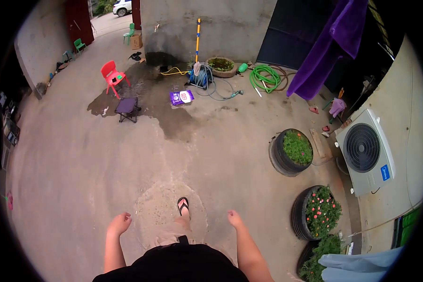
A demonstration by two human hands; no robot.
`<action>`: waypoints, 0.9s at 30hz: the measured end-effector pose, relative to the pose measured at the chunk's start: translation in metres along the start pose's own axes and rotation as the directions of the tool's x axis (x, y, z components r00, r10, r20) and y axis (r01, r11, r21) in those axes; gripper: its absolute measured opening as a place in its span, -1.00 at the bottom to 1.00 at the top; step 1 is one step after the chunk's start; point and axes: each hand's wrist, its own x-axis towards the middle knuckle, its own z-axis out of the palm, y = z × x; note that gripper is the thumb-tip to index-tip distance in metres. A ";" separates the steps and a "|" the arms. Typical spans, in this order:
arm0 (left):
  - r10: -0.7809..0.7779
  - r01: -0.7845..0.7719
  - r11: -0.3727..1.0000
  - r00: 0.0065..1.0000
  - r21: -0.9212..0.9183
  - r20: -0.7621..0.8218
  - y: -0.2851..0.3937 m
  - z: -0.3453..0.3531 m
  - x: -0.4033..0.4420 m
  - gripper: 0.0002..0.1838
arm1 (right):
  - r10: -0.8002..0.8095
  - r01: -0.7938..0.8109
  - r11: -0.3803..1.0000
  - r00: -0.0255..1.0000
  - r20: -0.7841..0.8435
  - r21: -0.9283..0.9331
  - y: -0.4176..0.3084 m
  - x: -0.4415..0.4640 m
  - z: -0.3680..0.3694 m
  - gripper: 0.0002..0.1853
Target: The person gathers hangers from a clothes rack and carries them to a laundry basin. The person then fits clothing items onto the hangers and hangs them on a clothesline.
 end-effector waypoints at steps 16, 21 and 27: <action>0.878 -0.694 0.473 0.320 -0.543 0.357 0.562 -0.036 0.386 -0.60 | 0.791 -0.634 0.375 0.599 0.124 0.676 -0.044 0.086 -0.142 -0.63; 0.562 -0.611 0.775 0.552 -0.160 0.616 0.570 -0.011 0.535 -0.54 | 0.774 -0.846 0.398 0.518 0.365 0.356 -0.066 0.275 -0.189 -0.74; 0.177 -0.378 0.833 0.874 0.404 0.453 0.587 -0.086 0.701 -0.47 | 0.514 -0.345 0.705 0.851 -0.111 0.620 -0.265 0.555 -0.413 -0.61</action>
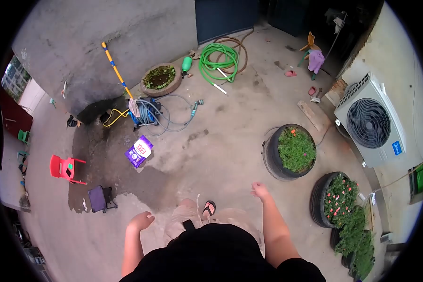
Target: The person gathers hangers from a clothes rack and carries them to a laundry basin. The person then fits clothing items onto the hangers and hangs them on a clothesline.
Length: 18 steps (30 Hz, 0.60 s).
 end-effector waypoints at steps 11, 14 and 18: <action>0.245 -0.279 0.881 0.960 -0.381 -0.137 0.189 -0.172 0.325 -0.66 | -0.756 0.641 0.652 0.506 0.415 0.405 -0.475 0.043 0.015 -0.60; 0.552 -0.552 0.811 0.832 -0.196 -0.059 0.356 -0.280 0.384 -0.62 | -0.426 0.485 0.717 0.873 0.236 -0.500 -0.474 0.118 -0.024 -0.58; 0.712 -0.695 0.694 0.624 -0.189 0.322 0.521 -0.358 0.494 -0.51 | -0.591 0.435 0.761 0.772 -0.236 -0.482 -0.480 0.136 -0.125 -0.52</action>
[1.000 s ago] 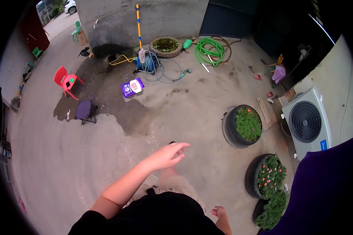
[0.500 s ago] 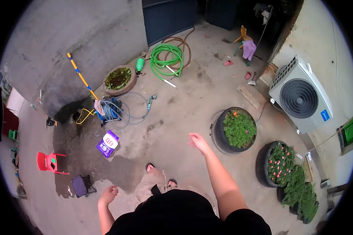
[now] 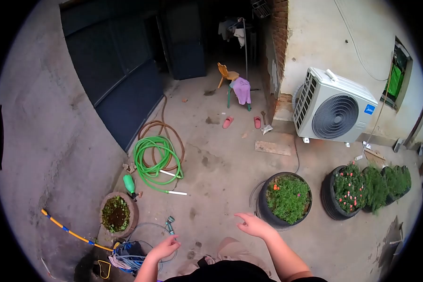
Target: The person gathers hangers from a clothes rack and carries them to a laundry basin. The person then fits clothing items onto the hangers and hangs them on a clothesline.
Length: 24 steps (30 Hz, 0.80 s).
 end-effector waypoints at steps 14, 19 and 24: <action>-0.005 -0.313 0.913 0.636 0.264 0.772 0.241 -0.147 0.478 -0.52 | 0.336 -0.241 0.940 0.776 -0.533 0.241 0.072 0.368 -0.244 -0.65; -0.008 -0.017 0.951 0.997 0.308 0.078 0.201 -0.292 0.558 -0.49 | -0.230 0.231 0.972 0.973 -0.029 0.038 -0.005 0.612 -0.285 -0.56; -0.188 0.076 0.920 0.947 -0.385 -0.261 0.100 -0.407 0.639 -0.57 | -0.622 0.562 0.767 0.531 0.575 0.311 -0.016 0.800 -0.277 -0.54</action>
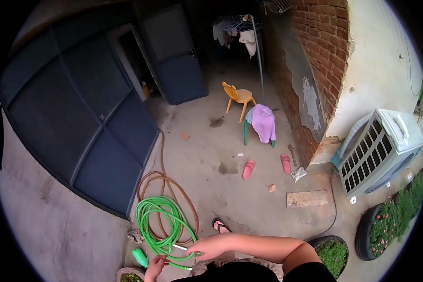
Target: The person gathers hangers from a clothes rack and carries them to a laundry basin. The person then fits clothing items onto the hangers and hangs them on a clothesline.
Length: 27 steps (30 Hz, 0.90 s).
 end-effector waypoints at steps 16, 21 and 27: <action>0.228 -0.537 0.711 0.786 0.454 0.574 0.475 0.059 0.587 -0.55 | 0.710 -0.580 0.652 0.243 -0.661 0.488 0.265 -0.071 -0.444 -0.54; 0.302 -0.560 0.741 0.771 0.371 0.560 0.581 0.097 0.728 -0.59 | 0.755 -0.606 0.574 0.130 -0.643 0.551 0.390 -0.069 -0.564 -0.55; 0.009 -0.241 0.930 0.772 0.279 0.636 0.565 0.043 0.885 -0.63 | 0.505 -0.503 0.813 0.357 -0.786 0.293 0.485 -0.002 -0.807 -0.55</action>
